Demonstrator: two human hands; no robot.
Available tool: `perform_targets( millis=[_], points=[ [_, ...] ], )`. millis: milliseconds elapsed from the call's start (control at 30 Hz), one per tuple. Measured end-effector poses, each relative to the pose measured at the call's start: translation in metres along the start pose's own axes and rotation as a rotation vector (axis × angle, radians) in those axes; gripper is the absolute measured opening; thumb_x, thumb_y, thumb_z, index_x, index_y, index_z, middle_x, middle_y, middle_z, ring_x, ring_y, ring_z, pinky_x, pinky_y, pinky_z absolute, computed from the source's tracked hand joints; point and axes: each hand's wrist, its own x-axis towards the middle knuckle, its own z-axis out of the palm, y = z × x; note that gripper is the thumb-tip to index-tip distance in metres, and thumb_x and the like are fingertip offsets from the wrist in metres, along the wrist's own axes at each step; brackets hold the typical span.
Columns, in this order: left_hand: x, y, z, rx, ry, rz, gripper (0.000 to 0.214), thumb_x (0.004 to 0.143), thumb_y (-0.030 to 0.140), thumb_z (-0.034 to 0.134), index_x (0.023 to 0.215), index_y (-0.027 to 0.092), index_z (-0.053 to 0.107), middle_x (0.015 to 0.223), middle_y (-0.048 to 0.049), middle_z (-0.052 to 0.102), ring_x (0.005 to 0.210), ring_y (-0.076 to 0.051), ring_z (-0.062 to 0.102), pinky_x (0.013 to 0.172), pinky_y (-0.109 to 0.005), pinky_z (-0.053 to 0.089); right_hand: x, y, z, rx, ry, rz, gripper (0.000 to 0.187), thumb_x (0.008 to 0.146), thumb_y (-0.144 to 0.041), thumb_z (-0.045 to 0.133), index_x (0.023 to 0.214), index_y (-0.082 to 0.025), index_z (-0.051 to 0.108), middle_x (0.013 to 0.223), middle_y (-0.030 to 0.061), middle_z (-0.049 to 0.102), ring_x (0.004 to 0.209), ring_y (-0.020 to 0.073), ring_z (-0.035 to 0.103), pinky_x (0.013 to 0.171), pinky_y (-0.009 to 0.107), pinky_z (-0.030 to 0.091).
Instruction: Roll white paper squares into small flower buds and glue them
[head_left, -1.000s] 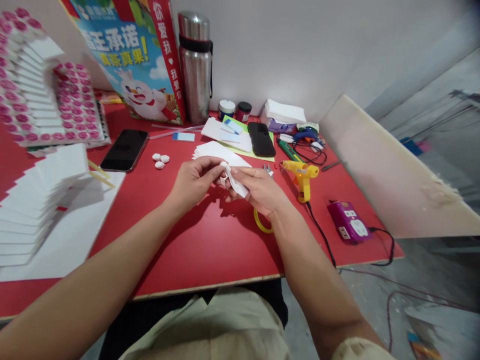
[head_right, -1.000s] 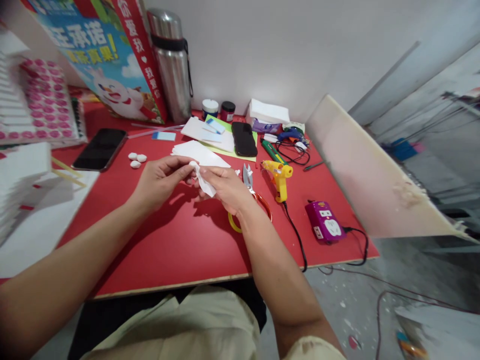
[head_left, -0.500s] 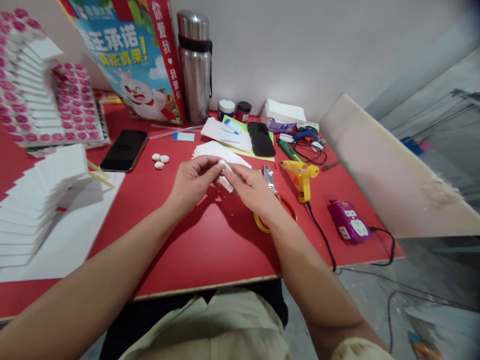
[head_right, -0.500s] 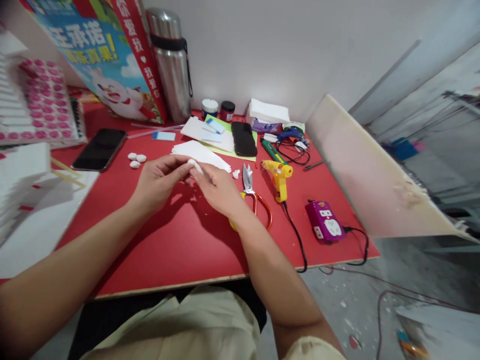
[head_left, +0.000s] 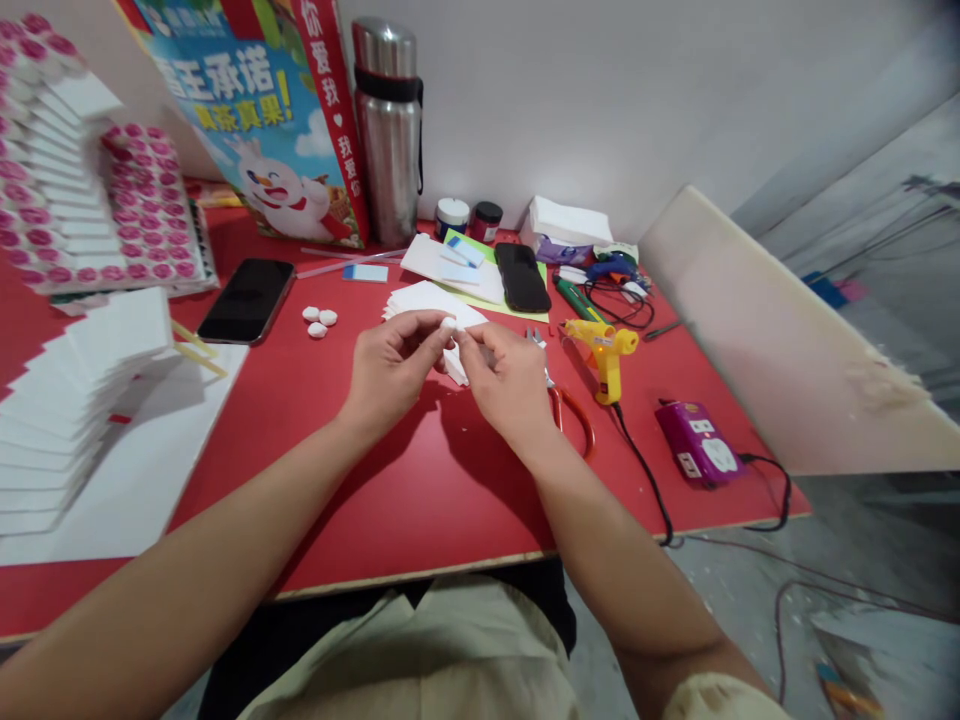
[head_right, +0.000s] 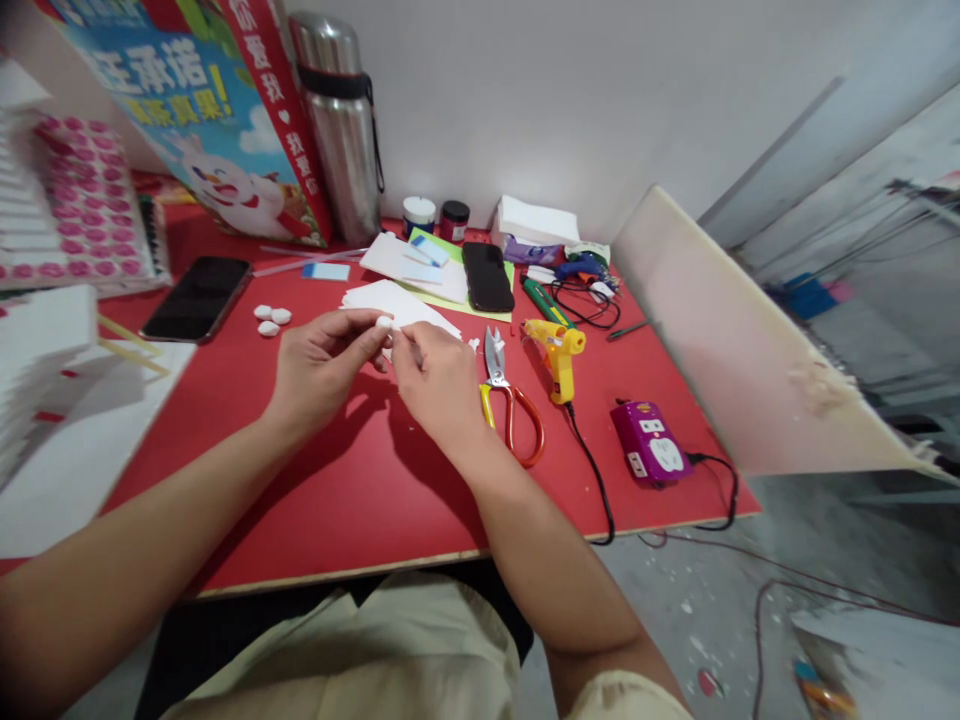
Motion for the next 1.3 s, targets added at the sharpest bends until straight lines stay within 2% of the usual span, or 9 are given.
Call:
perform_targets(
  millis=[167,467,567,667,767,867,1000,1167,1300],
  points=[
    [-0.005,-0.003,0.001,0.096,0.060,0.148,0.023,0.091,0.035,0.073,0.105,0.018,0.080,0.096,-0.0063,0.077,0.070,-0.014,0.069,0.070,-0.028,0.059,-0.004,-0.005,0.002,-0.006,0.047,-0.096,0.025,0.102,-0.029,0.052,0.083,-0.020,0.067,0.081,0.0050,0.072,0.075,0.0174,0.063,0.074,0.031,0.043],
    [-0.010,-0.001,0.003,0.300,0.055,0.381,0.022,0.096,0.026,0.067,0.114,0.022,0.080,0.089,-0.0052,0.080,0.080,-0.016,0.073,0.082,-0.031,0.058,-0.005,-0.004,-0.002,0.030,0.074,-0.103,0.026,0.103,-0.030,0.054,0.085,-0.019,0.070,0.075,0.0038,0.071,0.073,0.0175,0.064,0.075,0.031,0.046],
    [-0.006,0.001,0.000,0.189,0.028,0.270,0.018,0.093,0.030,0.071,0.104,0.021,0.082,0.085,-0.0049,0.079,0.076,-0.017,0.073,0.078,-0.031,0.060,-0.002,0.002,-0.008,0.057,0.013,-0.112,0.023,0.102,-0.031,0.056,0.090,-0.020,0.073,0.077,0.0034,0.072,0.073,0.0176,0.065,0.073,0.030,0.047],
    [0.002,0.003,-0.008,0.024,-0.063,0.019,0.019,0.084,0.033,0.080,0.093,0.017,0.081,0.081,-0.0056,0.078,0.065,-0.017,0.072,0.066,-0.030,0.061,0.004,0.009,-0.015,0.080,-0.110,-0.159,0.024,0.101,-0.033,0.057,0.092,-0.021,0.075,0.078,0.0023,0.073,0.072,0.0169,0.064,0.071,0.030,0.046],
    [0.008,0.004,-0.016,-0.041,-0.170,-0.111,0.025,0.080,0.033,0.083,0.097,0.014,0.081,0.080,-0.0070,0.079,0.064,-0.018,0.073,0.065,-0.031,0.063,0.008,0.013,-0.018,0.064,-0.163,-0.225,0.026,0.103,-0.033,0.056,0.090,-0.021,0.075,0.081,0.0028,0.073,0.074,0.0161,0.063,0.073,0.030,0.045],
    [0.009,0.003,-0.018,-0.033,-0.221,-0.133,0.030,0.084,0.033,0.079,0.106,0.014,0.081,0.085,-0.0083,0.080,0.065,-0.019,0.074,0.067,-0.032,0.063,0.008,0.016,-0.017,0.007,-0.153,-0.268,0.028,0.104,-0.033,0.054,0.090,-0.020,0.073,0.081,0.0039,0.073,0.076,0.0164,0.064,0.074,0.029,0.046],
    [0.005,-0.001,-0.012,0.054,-0.195,-0.015,0.024,0.089,0.033,0.074,0.103,0.016,0.081,0.086,-0.0060,0.076,0.064,-0.016,0.072,0.065,-0.029,0.062,0.005,0.017,-0.010,-0.041,-0.093,-0.303,0.028,0.104,-0.031,0.052,0.088,-0.019,0.073,0.080,0.0053,0.074,0.075,0.0167,0.066,0.073,0.029,0.047],
    [0.006,-0.005,-0.010,0.232,-0.163,0.175,0.020,0.096,0.028,0.063,0.102,0.018,0.078,0.087,-0.0050,0.073,0.073,-0.016,0.069,0.071,-0.030,0.057,0.002,0.010,-0.006,0.043,-0.084,-0.123,0.033,0.102,-0.038,0.056,0.081,-0.018,0.072,0.072,0.0054,0.072,0.069,0.0177,0.067,0.072,0.030,0.050],
    [0.012,-0.004,-0.015,0.344,-0.142,0.268,0.015,0.095,0.025,0.062,0.099,0.019,0.075,0.101,-0.0075,0.071,0.099,-0.022,0.066,0.090,-0.035,0.053,0.010,0.006,-0.015,0.518,-0.287,0.367,0.050,0.101,-0.058,0.051,0.084,-0.016,0.072,0.073,0.0078,0.073,0.059,0.0185,0.069,0.058,0.031,0.055]
  ],
)
